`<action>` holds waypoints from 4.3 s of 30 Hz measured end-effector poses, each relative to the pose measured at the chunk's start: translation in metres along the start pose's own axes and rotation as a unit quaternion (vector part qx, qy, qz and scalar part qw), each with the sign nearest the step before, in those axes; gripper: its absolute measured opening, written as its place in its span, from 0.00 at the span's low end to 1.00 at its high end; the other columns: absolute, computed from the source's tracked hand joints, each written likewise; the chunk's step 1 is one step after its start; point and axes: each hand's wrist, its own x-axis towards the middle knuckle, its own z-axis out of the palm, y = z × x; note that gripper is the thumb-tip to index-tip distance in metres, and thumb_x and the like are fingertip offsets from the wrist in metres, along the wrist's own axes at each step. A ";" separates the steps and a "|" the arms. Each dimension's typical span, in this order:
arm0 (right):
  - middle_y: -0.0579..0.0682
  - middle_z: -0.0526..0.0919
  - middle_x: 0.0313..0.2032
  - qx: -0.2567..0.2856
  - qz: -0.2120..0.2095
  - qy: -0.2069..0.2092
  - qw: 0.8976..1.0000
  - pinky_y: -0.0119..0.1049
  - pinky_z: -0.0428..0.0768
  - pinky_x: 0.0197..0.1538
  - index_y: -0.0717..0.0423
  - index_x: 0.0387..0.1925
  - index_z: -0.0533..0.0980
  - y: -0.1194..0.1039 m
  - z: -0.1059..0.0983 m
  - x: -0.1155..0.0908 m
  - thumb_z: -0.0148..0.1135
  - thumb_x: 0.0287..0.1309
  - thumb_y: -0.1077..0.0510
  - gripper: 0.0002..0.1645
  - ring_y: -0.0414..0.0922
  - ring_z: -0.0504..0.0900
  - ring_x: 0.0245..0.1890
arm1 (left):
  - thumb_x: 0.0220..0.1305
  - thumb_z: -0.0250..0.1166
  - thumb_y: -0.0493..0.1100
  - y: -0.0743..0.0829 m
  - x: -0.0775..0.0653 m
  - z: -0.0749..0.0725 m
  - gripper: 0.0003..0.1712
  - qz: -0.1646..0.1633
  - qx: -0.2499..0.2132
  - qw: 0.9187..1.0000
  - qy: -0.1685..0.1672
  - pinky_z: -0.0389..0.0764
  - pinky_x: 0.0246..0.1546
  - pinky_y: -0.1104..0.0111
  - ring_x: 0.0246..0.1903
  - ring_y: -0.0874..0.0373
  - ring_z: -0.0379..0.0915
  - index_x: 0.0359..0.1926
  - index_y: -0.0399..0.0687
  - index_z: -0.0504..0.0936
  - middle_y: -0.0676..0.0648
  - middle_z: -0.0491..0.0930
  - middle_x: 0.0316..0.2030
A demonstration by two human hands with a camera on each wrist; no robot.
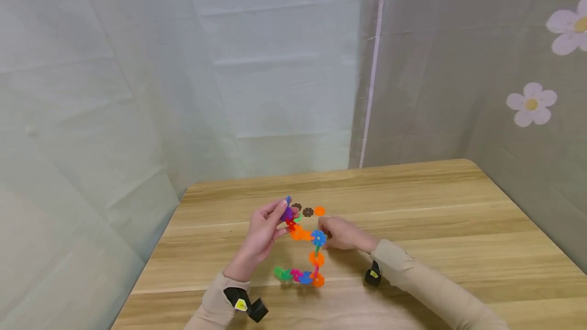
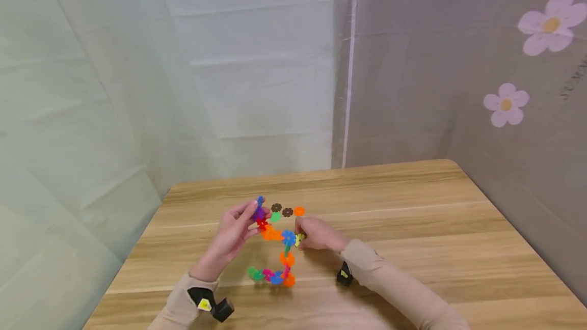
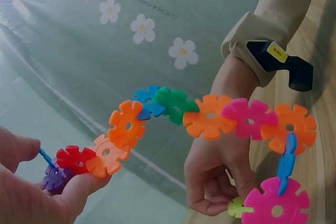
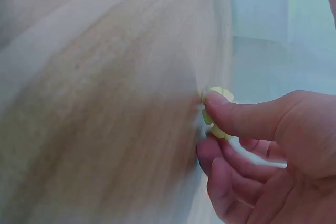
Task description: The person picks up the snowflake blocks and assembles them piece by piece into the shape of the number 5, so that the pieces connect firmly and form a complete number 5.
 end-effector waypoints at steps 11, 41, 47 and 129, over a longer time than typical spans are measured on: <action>0.49 0.82 0.30 0.087 -0.026 0.061 0.994 0.27 0.77 0.32 0.58 0.37 0.75 0.001 -0.004 -0.001 0.58 0.60 0.69 0.06 0.38 0.77 0.29 | 0.73 0.52 0.44 -0.002 -0.002 0.000 0.23 -0.004 0.024 0.999 -0.038 0.82 0.31 0.76 0.42 0.61 0.82 0.61 0.32 0.71 0.48 0.84 0.41; 0.48 0.85 0.36 0.196 -0.048 0.231 0.952 0.28 0.71 0.23 0.53 0.46 0.78 -0.033 -0.044 -0.017 0.56 0.66 0.64 0.10 0.36 0.69 0.19 | 0.71 0.56 0.39 0.005 -0.003 0.010 0.21 0.006 0.067 0.997 -0.048 0.81 0.30 0.78 0.38 0.61 0.83 0.61 0.35 0.72 0.51 0.86 0.39; 0.52 0.84 0.39 0.214 -0.052 0.229 0.948 0.27 0.71 0.22 0.55 0.48 0.78 -0.041 -0.052 -0.020 0.55 0.67 0.63 0.10 0.35 0.72 0.21 | 0.71 0.56 0.41 0.006 -0.004 0.011 0.22 0.012 0.074 0.995 -0.063 0.82 0.35 0.76 0.41 0.61 0.83 0.61 0.34 0.72 0.48 0.85 0.42; 0.51 0.83 0.29 0.219 -0.140 0.256 0.931 0.29 0.78 0.25 0.57 0.50 0.79 -0.078 -0.075 -0.016 0.58 0.64 0.65 0.14 0.44 0.78 0.22 | 0.69 0.58 0.40 0.015 -0.016 0.026 0.24 0.075 0.128 0.986 -0.081 0.83 0.44 0.71 0.38 0.59 0.83 0.62 0.36 0.67 0.44 0.80 0.40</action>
